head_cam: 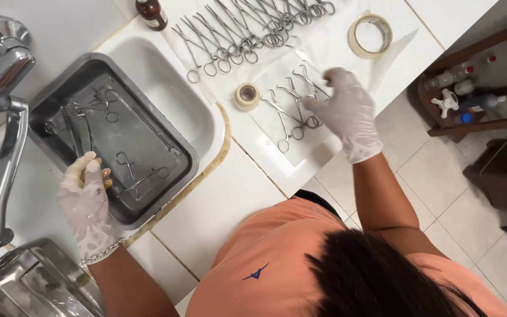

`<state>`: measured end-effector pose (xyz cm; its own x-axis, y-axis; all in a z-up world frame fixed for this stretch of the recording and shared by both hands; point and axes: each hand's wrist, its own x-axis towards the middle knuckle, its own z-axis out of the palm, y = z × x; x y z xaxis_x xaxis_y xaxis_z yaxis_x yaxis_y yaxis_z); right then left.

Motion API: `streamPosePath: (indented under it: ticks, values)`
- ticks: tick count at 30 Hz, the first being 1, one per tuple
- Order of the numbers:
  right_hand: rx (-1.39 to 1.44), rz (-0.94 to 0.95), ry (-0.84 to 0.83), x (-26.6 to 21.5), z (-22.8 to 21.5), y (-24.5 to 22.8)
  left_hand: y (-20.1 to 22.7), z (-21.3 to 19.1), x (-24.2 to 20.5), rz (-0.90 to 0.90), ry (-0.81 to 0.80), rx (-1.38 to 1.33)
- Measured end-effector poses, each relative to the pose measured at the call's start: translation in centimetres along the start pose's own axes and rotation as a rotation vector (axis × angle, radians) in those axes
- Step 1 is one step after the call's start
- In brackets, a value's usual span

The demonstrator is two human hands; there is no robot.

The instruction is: Washing and scrubbing various surgical instruments in a tray of water and organizing them on a counter.

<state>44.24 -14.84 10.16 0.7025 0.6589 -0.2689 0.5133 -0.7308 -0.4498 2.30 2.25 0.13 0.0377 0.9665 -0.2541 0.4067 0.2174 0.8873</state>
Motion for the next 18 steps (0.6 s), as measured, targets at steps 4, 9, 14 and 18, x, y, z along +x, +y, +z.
streamPosePath:
  ticks: [4,9,14,18]
  values:
    - [-0.192,0.147,0.007,2.1,0.5,5.0,0.0,0.8,0.4,-0.005,0.001,-0.01]
    - [-0.242,0.186,-0.035,3.1,0.1,6.7,1.2,0.8,-0.4,0.065,-0.031,0.035]
    - [-0.282,0.262,-0.168,3.6,-0.9,5.6,0.5,0.2,-0.2,0.041,-0.055,0.036]
    - [-0.315,0.33,-0.229,3.6,-1.7,3.8,0.5,0.0,-0.2,0.075,-0.062,0.035]
